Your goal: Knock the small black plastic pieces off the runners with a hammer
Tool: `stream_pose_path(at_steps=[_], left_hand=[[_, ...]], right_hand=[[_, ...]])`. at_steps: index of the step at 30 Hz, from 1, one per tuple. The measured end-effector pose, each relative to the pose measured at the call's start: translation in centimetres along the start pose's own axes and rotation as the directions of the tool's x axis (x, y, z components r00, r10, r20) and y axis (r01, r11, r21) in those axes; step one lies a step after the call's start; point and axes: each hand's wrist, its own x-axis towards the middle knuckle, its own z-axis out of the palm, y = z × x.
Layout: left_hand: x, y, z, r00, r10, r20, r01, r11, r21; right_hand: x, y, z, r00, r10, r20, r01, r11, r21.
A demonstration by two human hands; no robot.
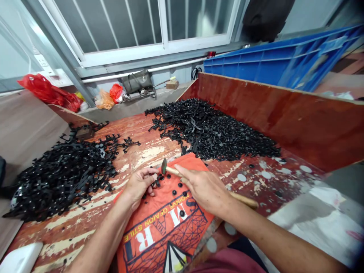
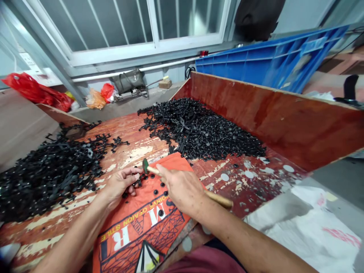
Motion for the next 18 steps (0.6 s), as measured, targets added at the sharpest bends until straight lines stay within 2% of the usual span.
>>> stream_pose_path(at_steps=[3,4,8,12,16,18], left_hand=[[-0.10,-0.06,-0.01,1.000,0.013,-0.002,-0.013,1.000,0.003],[-0.13,-0.06,0.03,1.000,0.016,0.002,-0.016,1.000,0.007],[-0.23,0.03,0.26,1.000,0.026,0.005,-0.026,0.999,0.042],[-0.21,0.05,0.47,0.999,0.047,0.023,-0.048,0.997,0.061],[-0.15,0.02,0.57,0.997,0.068,0.032,-0.071,0.995,0.074],[-0.29,0.12,0.55,0.998,0.064,0.026,-0.066,0.994,0.086]], right_hand=[[-0.07,-0.09,0.03,0.990,-0.019,-0.138,0.026,0.998,0.049],[-0.08,-0.11,0.09,0.989,-0.024,-0.143,0.029,0.999,0.031],[-0.06,-0.11,0.24,0.999,-0.035,0.010,0.036,0.995,-0.095],[-0.06,-0.38,0.09,0.994,-0.020,-0.107,0.019,1.000,-0.009],[0.26,-0.78,0.55,0.999,0.014,0.046,-0.009,0.993,-0.120],[0.48,-0.84,0.57,0.997,0.005,0.077,0.007,0.989,-0.147]])
